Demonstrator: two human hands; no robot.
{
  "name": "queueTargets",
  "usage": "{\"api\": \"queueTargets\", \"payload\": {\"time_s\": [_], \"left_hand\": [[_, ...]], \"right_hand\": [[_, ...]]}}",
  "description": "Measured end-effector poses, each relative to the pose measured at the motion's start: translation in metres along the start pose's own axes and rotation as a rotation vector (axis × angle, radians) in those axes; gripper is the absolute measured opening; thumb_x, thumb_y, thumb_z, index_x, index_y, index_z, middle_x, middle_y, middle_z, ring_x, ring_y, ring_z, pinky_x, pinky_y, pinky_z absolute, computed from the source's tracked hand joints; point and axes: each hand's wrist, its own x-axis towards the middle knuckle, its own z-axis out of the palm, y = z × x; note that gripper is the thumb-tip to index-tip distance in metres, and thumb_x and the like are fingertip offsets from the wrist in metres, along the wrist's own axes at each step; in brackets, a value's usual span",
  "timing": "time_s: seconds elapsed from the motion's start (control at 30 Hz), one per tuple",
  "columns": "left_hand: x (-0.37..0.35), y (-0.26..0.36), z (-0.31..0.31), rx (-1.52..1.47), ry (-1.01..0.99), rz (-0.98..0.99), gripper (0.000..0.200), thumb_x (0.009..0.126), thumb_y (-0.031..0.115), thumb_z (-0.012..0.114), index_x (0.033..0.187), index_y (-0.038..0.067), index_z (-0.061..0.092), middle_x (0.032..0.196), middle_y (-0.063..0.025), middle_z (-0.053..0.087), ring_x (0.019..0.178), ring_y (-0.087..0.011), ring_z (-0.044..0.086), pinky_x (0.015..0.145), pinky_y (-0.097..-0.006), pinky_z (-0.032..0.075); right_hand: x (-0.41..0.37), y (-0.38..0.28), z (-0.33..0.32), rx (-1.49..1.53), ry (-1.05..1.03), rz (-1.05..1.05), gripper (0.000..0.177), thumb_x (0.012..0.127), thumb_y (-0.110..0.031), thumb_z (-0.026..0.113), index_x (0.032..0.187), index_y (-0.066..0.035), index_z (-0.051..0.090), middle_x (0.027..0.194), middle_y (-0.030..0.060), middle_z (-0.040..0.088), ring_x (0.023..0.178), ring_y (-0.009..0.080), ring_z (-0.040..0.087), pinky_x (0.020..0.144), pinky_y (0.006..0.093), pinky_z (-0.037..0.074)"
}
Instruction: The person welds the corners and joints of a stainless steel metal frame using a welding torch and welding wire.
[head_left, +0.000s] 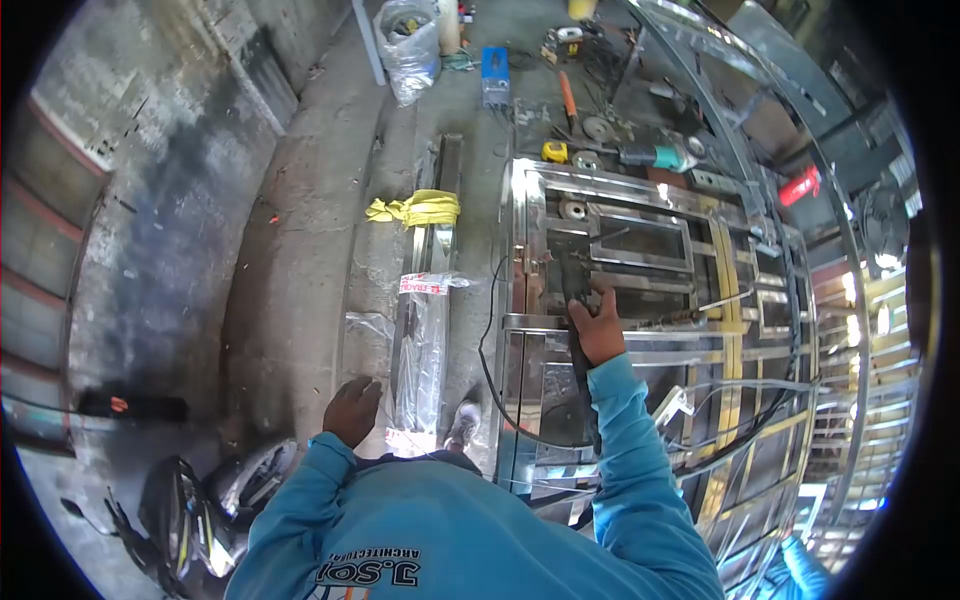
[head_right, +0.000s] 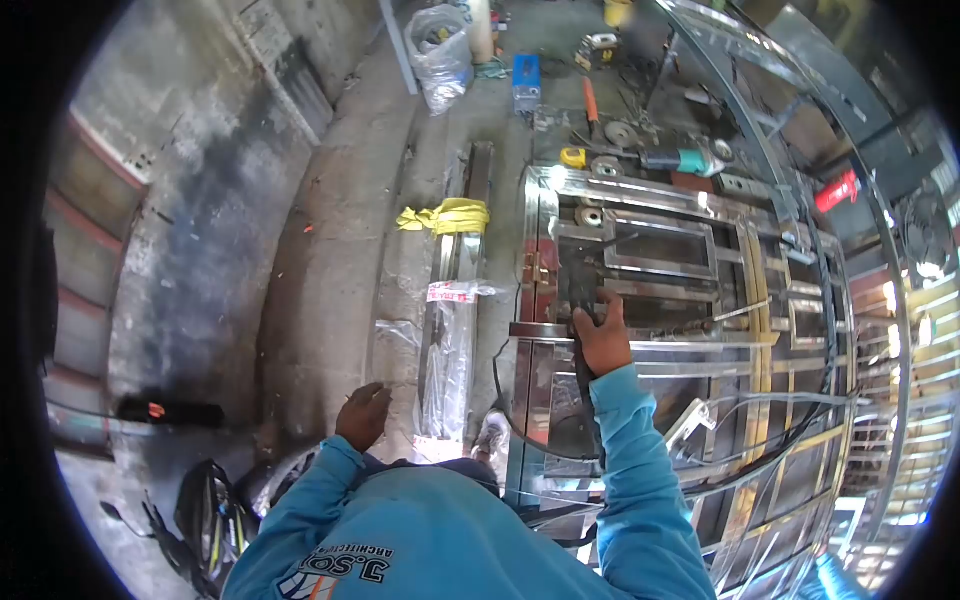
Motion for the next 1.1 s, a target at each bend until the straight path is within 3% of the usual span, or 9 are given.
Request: {"api": "queueTargets", "payload": {"time_s": [0.07,0.13,0.27,0.37,0.4,0.6,0.73,0.93,1.1], "left_hand": [[0.036,0.019,-0.020,0.007,0.029,0.050,0.030,0.087,0.003,0.067,0.116,0.005,0.070,0.118,-0.0161,0.066,0.110,-0.0354,0.066,0.095,-0.0441,0.055],[0.091,0.055,-0.039,0.030,0.136,0.236,0.032,0.085,0.002,0.069,0.117,0.005,0.070,0.118,-0.0145,0.066,0.109,-0.0344,0.065,0.095,-0.0431,0.055],[0.166,0.118,-0.038,0.002,0.160,0.438,0.035,0.085,0.003,0.070,0.120,0.005,0.070,0.120,-0.0139,0.066,0.107,-0.0332,0.066,0.093,-0.0416,0.056],[0.185,0.146,-0.021,-0.011,0.129,0.516,0.038,0.085,0.003,0.070,0.123,0.006,0.069,0.120,-0.0136,0.066,0.107,-0.0327,0.067,0.093,-0.0411,0.057],[0.189,0.152,-0.016,-0.020,0.122,0.532,0.039,0.085,0.003,0.070,0.124,0.006,0.069,0.121,-0.0135,0.066,0.107,-0.0326,0.067,0.092,-0.0410,0.057],[0.206,0.172,-0.016,-0.044,0.090,0.540,0.041,0.086,0.002,0.069,0.127,0.005,0.066,0.123,-0.0157,0.065,0.108,-0.0341,0.067,0.091,-0.0427,0.057],[0.214,0.175,-0.006,-0.132,0.156,0.480,0.042,0.088,0.002,0.071,0.129,0.005,0.066,0.123,-0.0171,0.064,0.108,-0.0365,0.067,0.090,-0.0441,0.058],[0.218,0.180,0.012,-0.223,0.180,0.378,0.040,0.087,0.001,0.072,0.127,0.007,0.067,0.123,-0.0174,0.065,0.109,-0.0363,0.067,0.089,-0.0438,0.058],[0.216,0.190,0.040,-0.237,0.062,0.508,0.043,0.088,-0.005,0.070,0.130,0.004,0.067,0.125,-0.0192,0.064,0.114,-0.0386,0.066,0.093,-0.0443,0.059]], "right_hand": [[0.006,0.007,0.000,-0.117,0.001,-0.040,0.057,0.091,-0.029,0.071,0.139,-0.009,0.048,0.105,0.0251,0.072,0.096,0.0397,0.071,0.085,0.0456,0.055],[0.007,-0.001,-0.003,-0.195,-0.029,-0.018,0.056,0.090,-0.031,0.071,0.138,-0.009,0.052,0.110,0.0284,0.069,0.098,0.0455,0.069,0.087,0.0494,0.054],[0.010,-0.003,-0.002,-0.031,-0.073,0.097,0.056,0.090,-0.032,0.070,0.137,-0.008,0.053,0.111,0.0269,0.069,0.097,0.0443,0.069,0.087,0.0495,0.053],[0.014,0.011,0.003,-0.070,-0.023,-0.091,0.057,0.090,-0.033,0.070,0.137,-0.007,0.053,0.111,0.0270,0.069,0.099,0.0439,0.069,0.089,0.0484,0.053],[0.014,0.009,0.002,-0.024,-0.065,-0.009,0.055,0.090,-0.032,0.070,0.135,-0.005,0.053,0.111,0.0276,0.070,0.103,0.0442,0.069,0.092,0.0474,0.052],[0.013,0.005,0.000,0.080,-0.114,0.083,0.051,0.091,-0.031,0.068,0.133,-0.005,0.054,0.112,0.0288,0.070,0.106,0.0451,0.068,0.092,0.0476,0.053],[0.015,0.013,0.000,-0.003,-0.055,-0.115,0.051,0.091,-0.030,0.068,0.133,-0.005,0.053,0.112,0.0296,0.069,0.105,0.0451,0.068,0.092,0.0477,0.053],[0.005,0.006,-0.015,0.031,0.038,-0.013,0.057,0.090,-0.029,0.069,0.138,-0.006,0.050,0.111,0.0288,0.070,0.104,0.0456,0.068,0.092,0.0480,0.053],[0.004,0.001,-0.027,0.080,0.002,0.024,0.058,0.090,-0.028,0.070,0.138,-0.005,0.050,0.113,0.0287,0.069,0.106,0.0448,0.068,0.093,0.0474,0.052]]}}
